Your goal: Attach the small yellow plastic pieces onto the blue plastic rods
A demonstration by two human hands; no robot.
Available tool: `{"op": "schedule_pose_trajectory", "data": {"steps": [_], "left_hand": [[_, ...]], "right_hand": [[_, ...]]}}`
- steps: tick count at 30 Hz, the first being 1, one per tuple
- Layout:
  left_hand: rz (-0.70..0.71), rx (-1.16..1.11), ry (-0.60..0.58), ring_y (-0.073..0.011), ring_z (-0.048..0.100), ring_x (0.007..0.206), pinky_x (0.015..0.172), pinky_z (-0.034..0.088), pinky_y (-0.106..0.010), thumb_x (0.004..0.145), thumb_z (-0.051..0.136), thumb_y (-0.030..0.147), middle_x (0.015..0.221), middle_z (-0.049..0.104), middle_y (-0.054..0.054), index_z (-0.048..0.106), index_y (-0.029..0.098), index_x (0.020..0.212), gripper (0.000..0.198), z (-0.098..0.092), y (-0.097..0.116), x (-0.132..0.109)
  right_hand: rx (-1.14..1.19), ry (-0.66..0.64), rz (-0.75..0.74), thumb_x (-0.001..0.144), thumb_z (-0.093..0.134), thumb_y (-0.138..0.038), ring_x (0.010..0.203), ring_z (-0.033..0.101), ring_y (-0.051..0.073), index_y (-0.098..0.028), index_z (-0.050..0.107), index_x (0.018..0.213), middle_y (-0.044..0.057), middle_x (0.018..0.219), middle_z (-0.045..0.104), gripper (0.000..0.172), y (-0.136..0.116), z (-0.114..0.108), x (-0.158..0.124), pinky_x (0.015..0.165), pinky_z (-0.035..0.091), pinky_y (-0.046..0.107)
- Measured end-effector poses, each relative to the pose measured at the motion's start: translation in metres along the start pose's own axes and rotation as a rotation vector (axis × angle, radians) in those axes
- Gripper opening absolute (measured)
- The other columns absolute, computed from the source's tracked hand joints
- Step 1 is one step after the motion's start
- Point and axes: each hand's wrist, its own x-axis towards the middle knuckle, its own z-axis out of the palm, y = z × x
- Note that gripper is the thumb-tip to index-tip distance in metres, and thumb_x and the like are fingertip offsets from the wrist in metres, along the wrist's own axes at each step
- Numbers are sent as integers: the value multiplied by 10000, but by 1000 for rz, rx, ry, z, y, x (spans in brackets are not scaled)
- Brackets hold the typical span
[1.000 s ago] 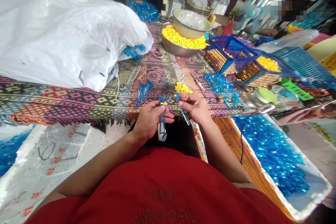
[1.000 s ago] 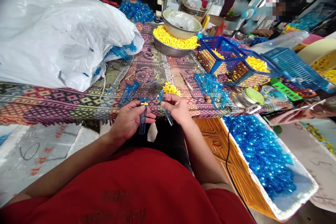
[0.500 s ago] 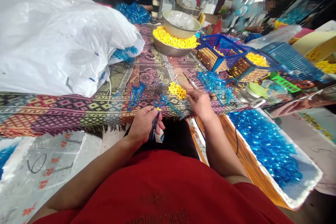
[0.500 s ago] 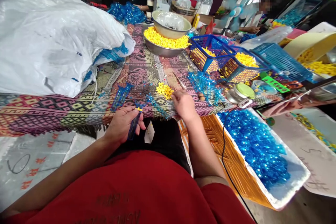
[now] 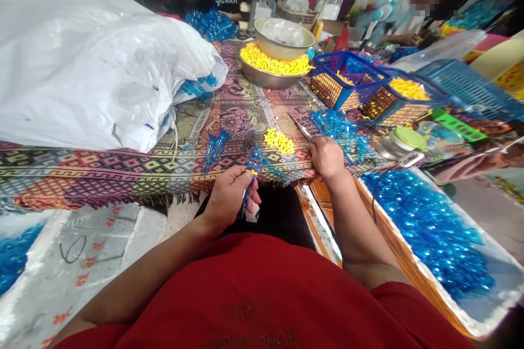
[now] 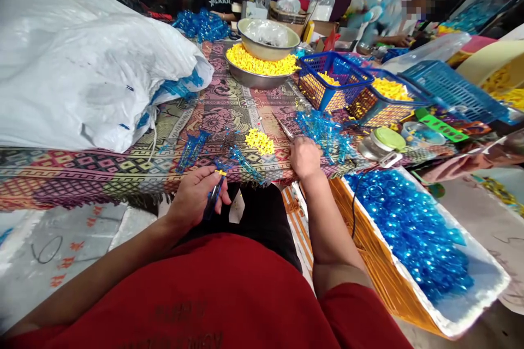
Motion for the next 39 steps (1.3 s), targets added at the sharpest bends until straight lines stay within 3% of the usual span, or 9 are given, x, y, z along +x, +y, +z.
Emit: {"op": "schedule_pose_trajectory", "data": {"steps": [4,6,10,15,21,25,31,35,39], "left_hand": [[38,52,39,-94,472,310,321,330,-189,866,466,308,498,587,8,502,158,727,207,0,-1,1],[51,71,42,-93,475,316,322,340,-192,868,469,313,510,591,9,506,160,733,207,1,-4,2],[69,129,47,-96,497,342,336,369,-198,874,474,328,539,600,14,526,165,764,203,0,-9,2],[92,190,43,-92,482,341,344,356,-197,886,455,331,522,576,29,520,173,758,213,-3,-9,-1],[116,239,44,-90,458,351,369,332,-209,892,432,323,537,567,28,518,184,768,206,-2,-8,-3],[245,395,79,-91,447,428,467,351,-218,883,456,305,544,537,19,534,188,713,221,-5,-3,-5],[317,472,78,-128,466,544,549,354,-236,828,546,266,594,542,-8,603,199,699,156,-11,-3,-3],[292,430,129,-110,458,482,503,355,-226,853,513,293,569,550,2,578,193,703,192,-12,-8,1],[214,256,172,-84,450,373,402,339,-212,876,473,350,546,584,13,533,178,738,229,-16,-7,5]], "right_hand": [[766,-41,-119,842,574,-358,617,580,161,-170,595,886,24,721,625,194,-37,-9,-36,593,469,290],[959,-56,-256,856,577,-350,645,590,146,-186,596,949,16,774,626,189,-62,-18,-55,609,475,285],[936,-32,-509,902,526,-283,773,579,154,-199,625,934,31,811,619,134,-98,-35,-72,718,466,305],[899,-39,-573,920,493,-240,769,562,150,-180,616,915,37,800,604,137,-110,-38,-72,696,448,286],[851,-27,-509,919,490,-288,724,548,149,-195,616,824,27,742,592,183,-110,-37,-73,666,429,280],[930,-81,-470,894,531,-349,677,546,145,-199,608,732,21,690,583,233,-109,-36,-70,644,435,288],[1256,-300,-291,815,625,-428,496,517,97,-184,616,723,-19,606,533,261,-113,-31,-69,481,425,239],[1209,-471,-207,785,627,-478,486,535,108,-171,618,741,-11,589,566,310,-100,-26,-57,447,420,232],[659,-127,-99,861,515,-343,638,565,128,-163,622,774,40,711,627,227,-51,-20,-24,612,459,264]]}}
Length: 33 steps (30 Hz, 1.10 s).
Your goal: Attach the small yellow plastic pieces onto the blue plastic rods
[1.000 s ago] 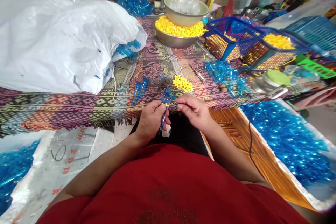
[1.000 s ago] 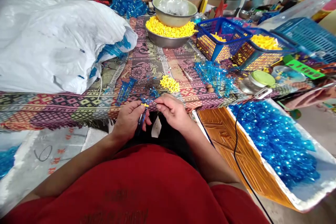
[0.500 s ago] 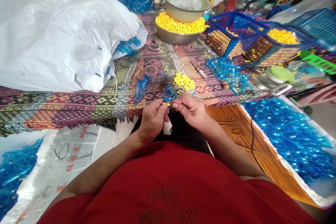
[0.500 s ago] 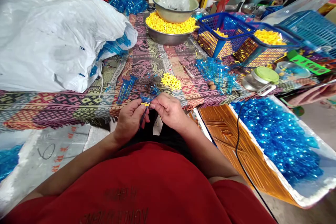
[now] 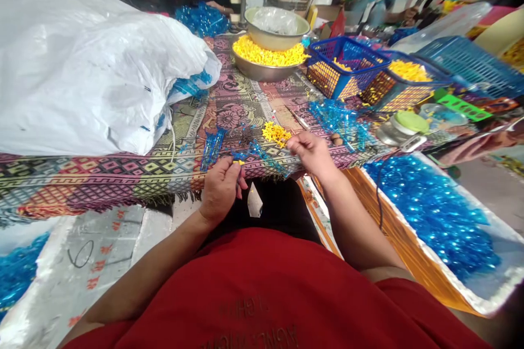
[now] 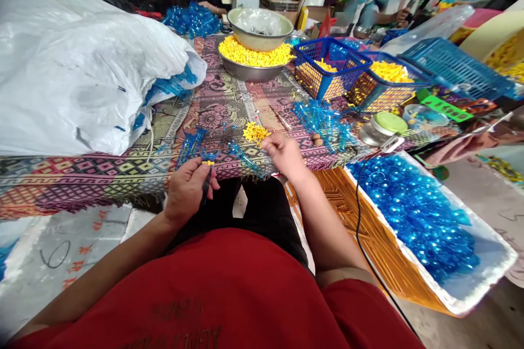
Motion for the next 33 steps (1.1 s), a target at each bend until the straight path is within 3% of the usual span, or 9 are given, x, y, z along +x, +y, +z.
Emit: {"op": "schedule_pose_trajectory", "data": {"steps": [2,6,9,12,16,25,29,31,33], "left_hand": [[-52,-119,26,-86,461,347,366,329,-207,862,489,356,543,602,5,523,168,752,220,-3,2,2],[-152,-271,50,-93,491,344,354,352,-199,828,519,331,534,612,-15,507,148,741,203,-5,8,3],[-209,-332,61,-105,549,399,371,398,-199,797,559,310,584,613,-17,503,139,758,184,-4,8,5],[-251,-417,37,-148,637,519,438,490,-240,755,606,283,690,624,-26,510,130,807,188,-2,7,7],[-308,-500,-31,-174,679,628,599,575,-335,708,626,201,798,641,-52,528,115,854,196,-1,10,5],[-264,-547,-9,-165,689,703,695,588,-352,661,710,191,855,655,-24,615,145,970,326,-6,3,3],[-246,-570,7,-159,687,698,706,591,-370,661,722,199,870,654,-22,631,152,957,314,-6,-1,3],[-215,-562,24,-154,682,718,704,592,-361,666,721,203,895,663,-22,642,163,965,312,-4,1,2],[-159,-528,18,-156,676,763,706,590,-340,680,714,212,942,680,-29,656,174,992,320,-1,3,1]], "right_hand": [[-306,153,51,852,503,-264,790,568,172,-162,622,764,88,827,645,179,24,-17,12,741,449,311],[-509,118,54,794,521,-161,804,529,213,-167,574,624,132,805,614,178,46,-31,20,740,408,342],[-601,71,-86,859,466,-197,800,520,203,-162,597,665,136,798,613,236,29,-17,13,738,396,319],[-571,-17,-182,918,428,-301,806,554,189,-171,640,807,102,851,650,272,-6,9,7,747,406,289],[-686,-247,-208,923,438,-325,904,600,238,-138,635,945,141,938,673,272,-44,38,11,765,414,304],[-731,-341,-227,879,487,-232,963,597,262,-112,597,1042,158,1007,656,231,-48,43,22,805,430,311],[-475,-233,-203,857,507,-197,980,581,264,-111,620,1029,167,1018,648,222,-44,43,16,857,436,353],[-61,-123,-142,841,561,-264,903,599,226,-152,635,1026,115,991,666,229,-44,44,9,805,471,345],[434,-92,-38,792,639,-359,725,598,167,-190,654,1004,55,917,682,272,-47,46,1,651,491,297]]}}
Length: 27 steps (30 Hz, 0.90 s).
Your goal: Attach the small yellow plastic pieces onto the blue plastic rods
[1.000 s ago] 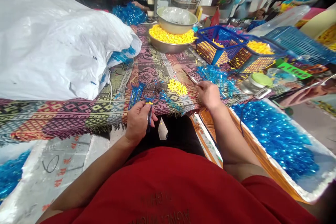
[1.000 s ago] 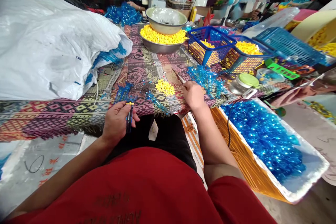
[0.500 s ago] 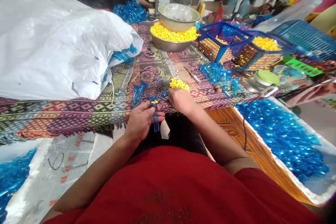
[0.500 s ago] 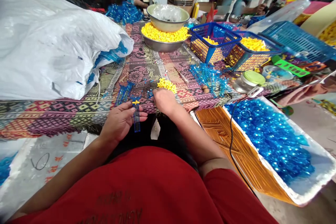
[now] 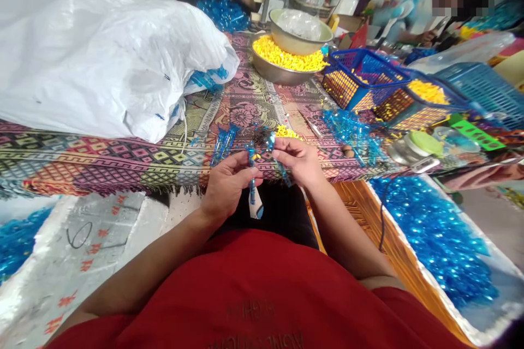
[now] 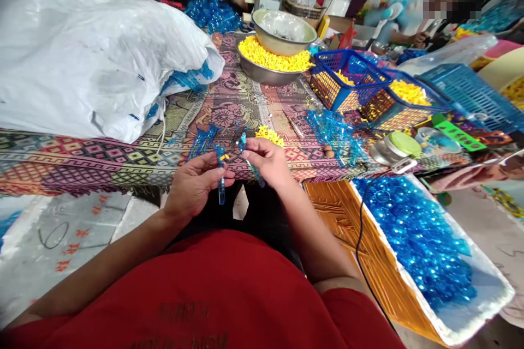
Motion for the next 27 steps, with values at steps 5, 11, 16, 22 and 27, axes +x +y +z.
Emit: {"op": "schedule_pose_trajectory", "data": {"steps": [5,11,16,22,27], "left_hand": [[70,133,-83,-163,659,824,708,578,-295,726,667,216,1014,694,-49,669,173,1056,333,8,0,-3],[103,204,-49,-146,648,779,695,575,-277,719,657,196,1007,693,-38,666,181,1075,356,11,-1,-5],[136,237,-71,-146,645,792,713,567,-266,734,633,176,990,690,-43,664,157,1050,318,13,1,-6],[155,245,-97,-142,642,759,689,560,-267,733,637,195,967,686,-41,665,150,1034,306,11,-4,-5],[183,290,-93,-139,635,758,710,551,-274,737,636,208,971,686,-36,662,159,1058,325,10,-8,-3]], "right_hand": [[673,-21,255,621,798,-348,509,516,81,-194,696,902,11,784,689,336,-10,13,-19,458,429,212],[752,2,269,610,810,-301,534,546,74,-202,688,886,5,817,697,318,-14,17,-24,462,466,197],[737,44,226,617,810,-285,508,515,61,-201,681,853,-4,792,679,282,-16,18,-25,450,453,189],[775,59,221,626,806,-268,529,533,65,-191,693,869,5,800,683,278,-17,18,-26,460,448,184],[784,90,231,582,828,-239,529,528,70,-193,700,848,1,764,686,299,-19,19,-27,453,428,184]]}}
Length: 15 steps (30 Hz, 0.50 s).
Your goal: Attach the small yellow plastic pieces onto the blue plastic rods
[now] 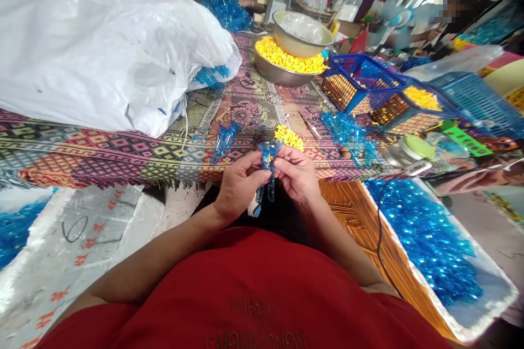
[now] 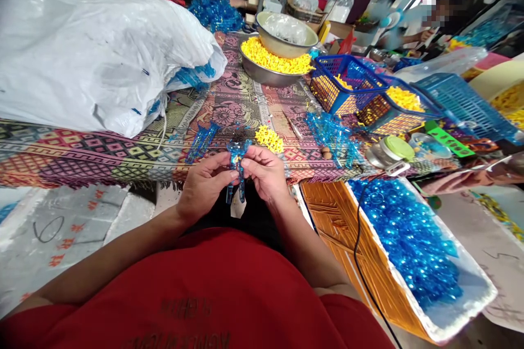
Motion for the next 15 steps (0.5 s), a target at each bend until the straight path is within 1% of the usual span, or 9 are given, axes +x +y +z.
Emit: {"op": "schedule_pose_trajectory", "data": {"steps": [4,9,11,15], "left_hand": [[38,56,-7,-142,636,777,738,541,-272,754,617,197,981,685,-40,665,160,1062,315,0,0,0],[60,194,16,-157,635,808,756,523,-273,758,610,175,949,693,-51,673,145,1079,328,-2,1,1],[70,233,11,-163,631,822,764,516,-273,763,613,183,937,693,-48,682,152,1077,323,-4,1,2],[96,240,-28,-175,621,894,807,498,-269,785,602,203,961,690,-42,696,173,1060,293,-6,-1,2]], "right_hand": [[5,-1,-13,582,827,-239,509,513,63,-199,715,842,-11,721,679,286,0,1,0,450,424,182],[-19,36,32,560,833,-257,462,504,62,-194,740,808,-12,657,682,272,4,-1,0,421,413,190],[-17,53,17,543,841,-262,434,494,57,-195,735,781,-24,619,668,269,4,-1,-1,406,405,189],[-12,85,-27,518,851,-269,415,499,58,-193,702,727,-46,554,631,267,6,1,-3,396,400,181]]}}
